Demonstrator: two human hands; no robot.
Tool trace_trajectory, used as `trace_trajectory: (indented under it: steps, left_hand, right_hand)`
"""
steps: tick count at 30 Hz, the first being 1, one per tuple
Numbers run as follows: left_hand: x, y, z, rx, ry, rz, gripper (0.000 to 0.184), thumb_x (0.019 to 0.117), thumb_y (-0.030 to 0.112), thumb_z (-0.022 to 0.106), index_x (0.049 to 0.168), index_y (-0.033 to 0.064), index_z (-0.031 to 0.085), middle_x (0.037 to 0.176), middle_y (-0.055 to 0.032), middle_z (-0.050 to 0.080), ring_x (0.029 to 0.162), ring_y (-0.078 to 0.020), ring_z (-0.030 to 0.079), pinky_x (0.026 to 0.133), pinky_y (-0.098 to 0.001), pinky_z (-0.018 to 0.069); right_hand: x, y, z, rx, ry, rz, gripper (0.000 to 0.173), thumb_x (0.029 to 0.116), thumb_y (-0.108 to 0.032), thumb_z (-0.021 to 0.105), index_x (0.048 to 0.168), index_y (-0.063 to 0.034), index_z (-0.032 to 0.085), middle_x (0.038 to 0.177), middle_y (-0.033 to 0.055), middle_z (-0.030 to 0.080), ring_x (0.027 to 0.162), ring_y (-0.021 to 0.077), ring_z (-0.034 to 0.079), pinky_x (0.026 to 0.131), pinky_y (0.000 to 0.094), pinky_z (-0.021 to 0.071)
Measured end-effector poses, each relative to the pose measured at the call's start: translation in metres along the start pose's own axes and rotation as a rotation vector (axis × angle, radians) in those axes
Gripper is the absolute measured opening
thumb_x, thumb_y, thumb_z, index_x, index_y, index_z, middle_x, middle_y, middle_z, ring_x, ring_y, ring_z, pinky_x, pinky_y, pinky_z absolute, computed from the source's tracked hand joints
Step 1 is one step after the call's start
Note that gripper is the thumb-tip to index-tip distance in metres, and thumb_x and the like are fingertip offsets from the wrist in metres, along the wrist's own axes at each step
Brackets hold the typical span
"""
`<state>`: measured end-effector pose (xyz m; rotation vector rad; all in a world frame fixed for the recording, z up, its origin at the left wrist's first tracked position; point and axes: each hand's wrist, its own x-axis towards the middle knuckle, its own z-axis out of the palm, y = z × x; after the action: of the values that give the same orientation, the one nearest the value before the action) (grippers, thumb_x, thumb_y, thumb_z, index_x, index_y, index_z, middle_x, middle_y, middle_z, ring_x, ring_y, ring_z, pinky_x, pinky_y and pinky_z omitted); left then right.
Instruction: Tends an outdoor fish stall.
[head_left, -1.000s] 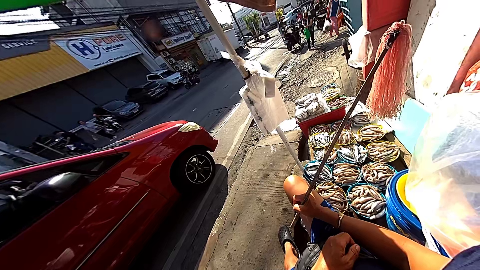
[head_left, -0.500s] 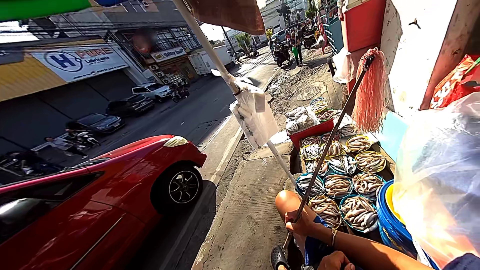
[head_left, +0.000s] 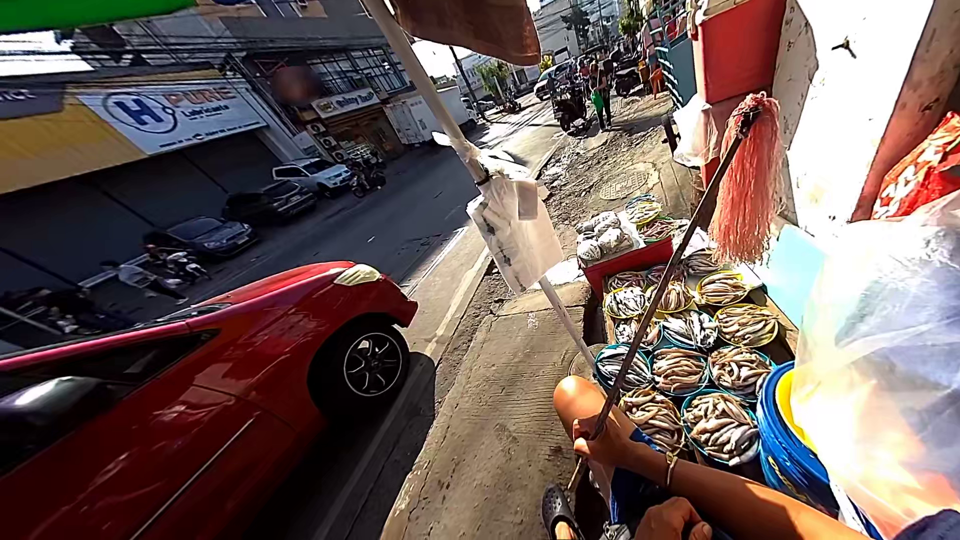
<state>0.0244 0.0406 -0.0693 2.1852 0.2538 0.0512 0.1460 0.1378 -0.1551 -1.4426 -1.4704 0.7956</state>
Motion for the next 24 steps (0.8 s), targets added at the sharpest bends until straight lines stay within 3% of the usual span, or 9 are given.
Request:
trace_trajectory:
  steps: [13,16,21,24]
  left_hand:
    - [0.0,-0.0011,0.0001,-0.002,-0.008,0.002,0.027,0.1033,0.011,0.053,0.096,-0.0121,0.066,0.088,-0.024,0.066,0.083,-0.0307,0.066,0.08,-0.0437,0.0533]
    - [-0.0006,-0.0027,-0.0003,-0.005,-0.008,0.008,0.028,0.1036,0.011,0.053,0.095,-0.0117,0.066,0.087,-0.0235,0.066,0.082,-0.03,0.066,0.079,-0.0431,0.0532]
    - [-0.0008,-0.0053,-0.0015,-0.025,-0.012,0.008,0.028,0.1036,0.012,0.053,0.097,-0.012,0.067,0.088,-0.0239,0.066,0.083,-0.0306,0.066,0.08,-0.0435,0.0533]
    - [-0.0014,-0.0071,-0.0032,-0.037,-0.026,0.003,0.029,0.1044,0.014,0.053,0.097,-0.0113,0.066,0.088,-0.0235,0.065,0.082,-0.0307,0.065,0.079,-0.0437,0.0524]
  right_hand:
    - [0.0006,-0.0021,-0.002,-0.054,-0.016,0.02,0.03,0.0931,-0.025,0.064,0.097,0.0041,0.069,0.091,0.0177,0.068,0.09,0.0269,0.064,0.085,0.0463,0.0501]
    - [0.0014,-0.0024,-0.0001,-0.048,-0.011,0.017,0.028,0.0928,-0.025,0.063,0.093,0.003,0.068,0.086,0.0158,0.066,0.085,0.026,0.063,0.081,0.0465,0.0498]
    - [0.0031,-0.0043,-0.0018,-0.07,-0.022,0.031,0.028,0.0933,-0.024,0.063,0.096,0.0029,0.07,0.09,0.0167,0.068,0.088,0.0275,0.065,0.084,0.0485,0.0505]
    - [0.0054,-0.0012,0.0011,-0.056,0.008,0.019,0.027,0.0922,-0.024,0.063,0.093,0.0018,0.07,0.085,0.0136,0.067,0.082,0.0235,0.064,0.079,0.0455,0.0507]
